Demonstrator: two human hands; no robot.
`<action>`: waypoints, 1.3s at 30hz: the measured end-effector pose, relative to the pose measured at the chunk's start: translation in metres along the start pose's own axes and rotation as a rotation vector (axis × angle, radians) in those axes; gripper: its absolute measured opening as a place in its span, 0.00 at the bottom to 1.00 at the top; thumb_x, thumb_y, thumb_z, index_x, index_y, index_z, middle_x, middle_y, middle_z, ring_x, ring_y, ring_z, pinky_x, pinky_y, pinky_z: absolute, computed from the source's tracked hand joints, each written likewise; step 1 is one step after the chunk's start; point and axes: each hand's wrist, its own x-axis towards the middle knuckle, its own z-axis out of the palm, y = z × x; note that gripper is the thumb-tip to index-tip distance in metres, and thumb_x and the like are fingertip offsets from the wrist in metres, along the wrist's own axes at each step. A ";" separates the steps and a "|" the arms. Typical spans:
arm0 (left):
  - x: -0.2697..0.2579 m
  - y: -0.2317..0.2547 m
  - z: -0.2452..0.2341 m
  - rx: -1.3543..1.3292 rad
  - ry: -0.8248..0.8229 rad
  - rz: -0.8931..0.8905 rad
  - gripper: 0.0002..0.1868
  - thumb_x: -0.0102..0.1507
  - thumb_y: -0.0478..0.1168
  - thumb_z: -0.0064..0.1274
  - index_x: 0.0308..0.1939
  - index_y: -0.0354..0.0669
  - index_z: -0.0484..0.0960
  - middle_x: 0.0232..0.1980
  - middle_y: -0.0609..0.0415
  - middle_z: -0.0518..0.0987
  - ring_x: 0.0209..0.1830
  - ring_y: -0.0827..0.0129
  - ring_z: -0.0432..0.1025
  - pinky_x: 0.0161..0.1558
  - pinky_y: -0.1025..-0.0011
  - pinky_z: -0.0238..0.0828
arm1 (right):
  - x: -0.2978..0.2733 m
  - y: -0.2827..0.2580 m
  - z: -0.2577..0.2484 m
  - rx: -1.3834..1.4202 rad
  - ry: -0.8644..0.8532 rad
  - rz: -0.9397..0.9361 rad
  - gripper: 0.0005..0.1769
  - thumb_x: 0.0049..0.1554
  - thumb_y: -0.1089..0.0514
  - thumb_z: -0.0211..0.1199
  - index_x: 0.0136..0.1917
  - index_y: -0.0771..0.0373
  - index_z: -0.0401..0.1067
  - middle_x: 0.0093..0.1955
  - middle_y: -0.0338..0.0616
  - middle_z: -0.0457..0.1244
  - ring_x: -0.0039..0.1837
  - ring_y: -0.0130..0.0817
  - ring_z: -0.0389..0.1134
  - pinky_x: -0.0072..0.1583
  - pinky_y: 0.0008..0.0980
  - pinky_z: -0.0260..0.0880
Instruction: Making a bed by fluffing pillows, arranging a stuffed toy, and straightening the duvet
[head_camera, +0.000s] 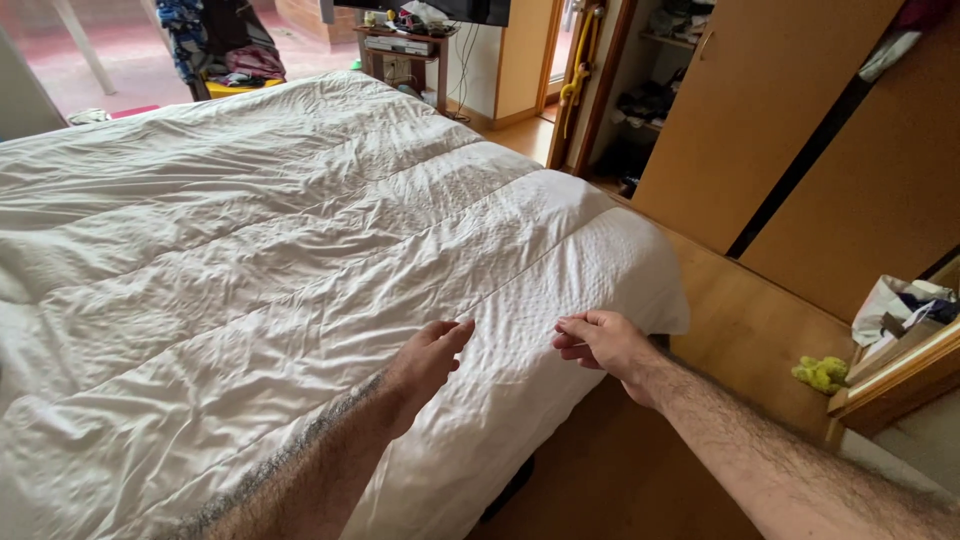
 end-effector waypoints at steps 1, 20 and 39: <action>0.008 0.003 0.001 0.001 -0.005 -0.004 0.38 0.60 0.66 0.56 0.67 0.48 0.77 0.60 0.43 0.79 0.59 0.56 0.76 0.60 0.60 0.72 | 0.004 -0.005 -0.002 -0.004 0.006 0.004 0.16 0.61 0.44 0.64 0.54 0.57 0.78 0.48 0.40 0.73 0.52 0.31 0.74 0.54 0.28 0.67; 0.166 -0.150 -0.041 0.757 -0.042 -0.137 0.25 0.53 0.60 0.61 0.53 0.63 0.85 0.54 0.60 0.85 0.60 0.61 0.78 0.58 0.62 0.75 | 0.120 0.073 0.001 -0.230 0.048 0.267 0.18 0.55 0.47 0.67 0.57 0.54 0.78 0.47 0.40 0.76 0.48 0.29 0.77 0.47 0.27 0.67; 0.110 -0.341 -0.073 1.441 -0.264 -0.997 0.63 0.51 0.77 0.70 0.77 0.51 0.57 0.76 0.46 0.60 0.77 0.55 0.58 0.68 0.34 0.58 | 0.230 0.211 0.119 -0.385 -0.250 0.675 0.47 0.62 0.32 0.57 0.80 0.65 0.50 0.77 0.70 0.53 0.76 0.58 0.59 0.68 0.66 0.63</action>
